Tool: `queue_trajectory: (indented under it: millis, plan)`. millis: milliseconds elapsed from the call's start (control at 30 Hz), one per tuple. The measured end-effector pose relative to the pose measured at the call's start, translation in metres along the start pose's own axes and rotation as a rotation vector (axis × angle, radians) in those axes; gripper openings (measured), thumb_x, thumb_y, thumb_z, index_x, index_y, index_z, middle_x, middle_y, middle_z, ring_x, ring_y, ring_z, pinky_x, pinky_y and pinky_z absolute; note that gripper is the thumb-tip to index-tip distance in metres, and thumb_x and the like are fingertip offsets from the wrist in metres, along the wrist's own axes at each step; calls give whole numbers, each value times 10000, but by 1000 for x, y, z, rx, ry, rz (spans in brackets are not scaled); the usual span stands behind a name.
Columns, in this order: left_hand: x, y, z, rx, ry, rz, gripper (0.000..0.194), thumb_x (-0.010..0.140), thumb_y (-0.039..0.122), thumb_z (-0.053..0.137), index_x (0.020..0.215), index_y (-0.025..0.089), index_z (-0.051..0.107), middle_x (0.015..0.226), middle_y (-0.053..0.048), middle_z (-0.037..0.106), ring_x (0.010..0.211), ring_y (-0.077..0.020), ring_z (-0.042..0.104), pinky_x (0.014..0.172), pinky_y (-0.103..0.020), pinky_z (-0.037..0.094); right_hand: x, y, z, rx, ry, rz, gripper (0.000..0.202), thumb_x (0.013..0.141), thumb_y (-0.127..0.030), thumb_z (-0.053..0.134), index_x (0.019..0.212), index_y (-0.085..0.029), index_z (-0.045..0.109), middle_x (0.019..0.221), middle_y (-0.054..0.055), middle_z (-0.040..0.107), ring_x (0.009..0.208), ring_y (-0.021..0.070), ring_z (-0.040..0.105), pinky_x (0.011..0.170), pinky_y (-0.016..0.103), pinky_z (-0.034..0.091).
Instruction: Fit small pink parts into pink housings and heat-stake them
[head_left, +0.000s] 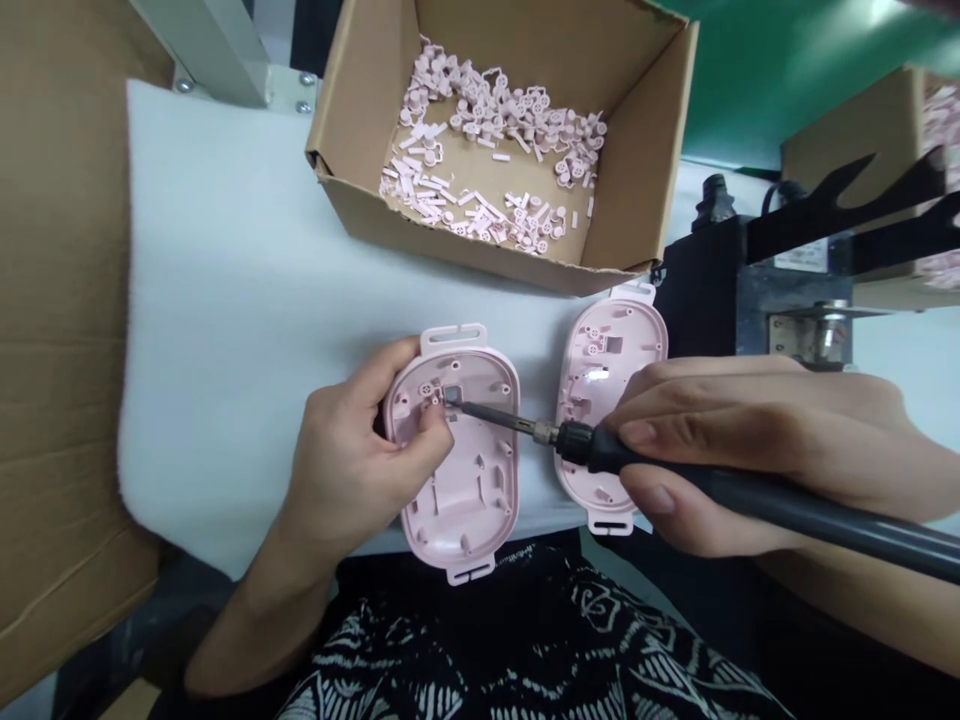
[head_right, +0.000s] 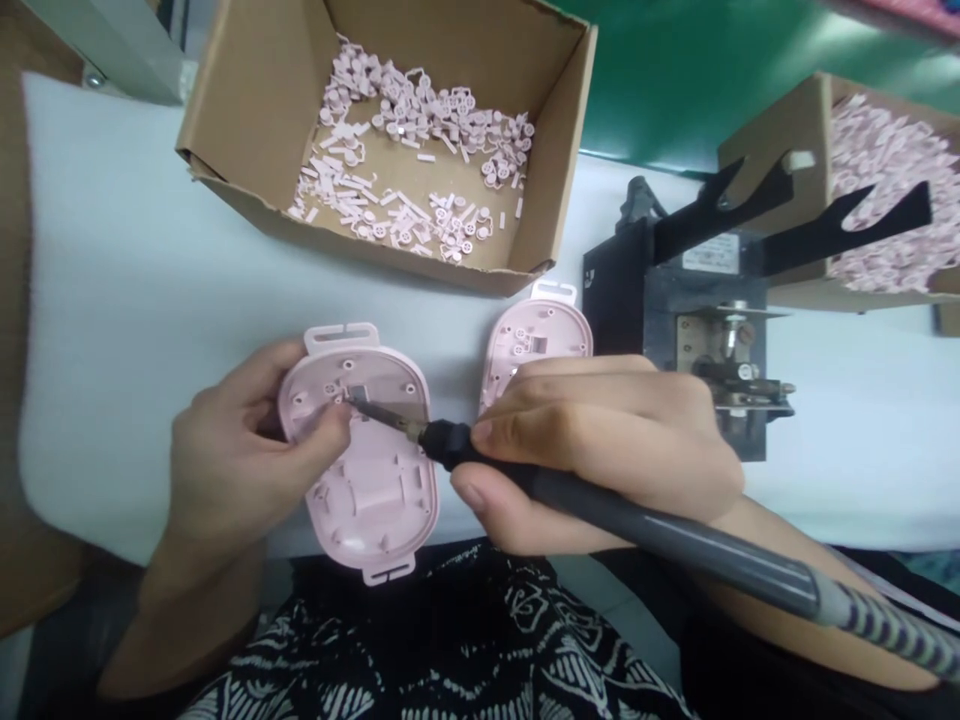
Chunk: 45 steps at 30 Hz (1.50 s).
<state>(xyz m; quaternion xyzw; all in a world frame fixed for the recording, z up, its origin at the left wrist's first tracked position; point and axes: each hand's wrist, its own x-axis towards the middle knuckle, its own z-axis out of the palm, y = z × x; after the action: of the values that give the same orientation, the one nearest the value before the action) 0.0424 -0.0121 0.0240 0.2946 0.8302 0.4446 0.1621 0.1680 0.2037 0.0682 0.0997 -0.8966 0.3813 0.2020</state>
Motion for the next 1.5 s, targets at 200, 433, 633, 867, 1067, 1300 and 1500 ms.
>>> queue_trajectory:
  millis: [200,433,633,867,1067,1300,1500]
  plan:
    - [1,-1,0,-15,-17,0,439,781,86,664,1184,259,677,743,115,682,563,-29,589,574,-106,492,1,0,1,-22,-3,-4,108,869,-165,727,857,-165,620,676,-6,666,662,114,720,561,194,586]
    - [0,-2,-1,-23,-31,-5,408,793,100,665,1170,255,679,758,108,679,569,-32,586,586,-118,497,-2,1,4,-25,-2,-18,111,852,-146,731,870,-176,625,699,-10,677,669,121,722,576,207,606]
    - [0,-2,2,-17,-20,-16,410,792,90,652,1169,248,681,739,115,664,566,-27,567,599,-116,489,-3,3,3,-9,-26,-8,145,821,-117,751,899,-168,640,722,-4,684,692,119,719,600,211,612]
    - [0,-2,0,-9,-26,-1,403,787,97,654,1168,225,683,731,108,663,559,-32,569,594,-125,489,-5,3,1,12,-43,0,129,825,-111,751,887,-141,642,738,7,692,717,112,715,612,221,616]
    - [0,-1,1,2,-10,0,377,789,104,654,1148,213,684,710,107,650,557,-31,560,600,-123,486,-1,2,3,-6,-38,-33,124,831,-108,745,878,-147,638,703,2,676,674,113,707,587,223,609]
    - [-1,-3,0,1,-23,-13,382,798,122,654,1166,220,680,730,100,669,567,-43,581,603,-141,496,2,-1,1,-17,-49,-9,110,864,-143,739,876,-159,631,696,3,679,658,114,711,574,217,602]
    - [-1,-1,1,-2,-29,-29,360,806,136,649,1155,216,681,724,95,665,562,-50,579,607,-156,505,0,1,2,-7,-47,-33,98,842,-130,743,862,-149,648,696,12,687,663,130,724,585,219,607]
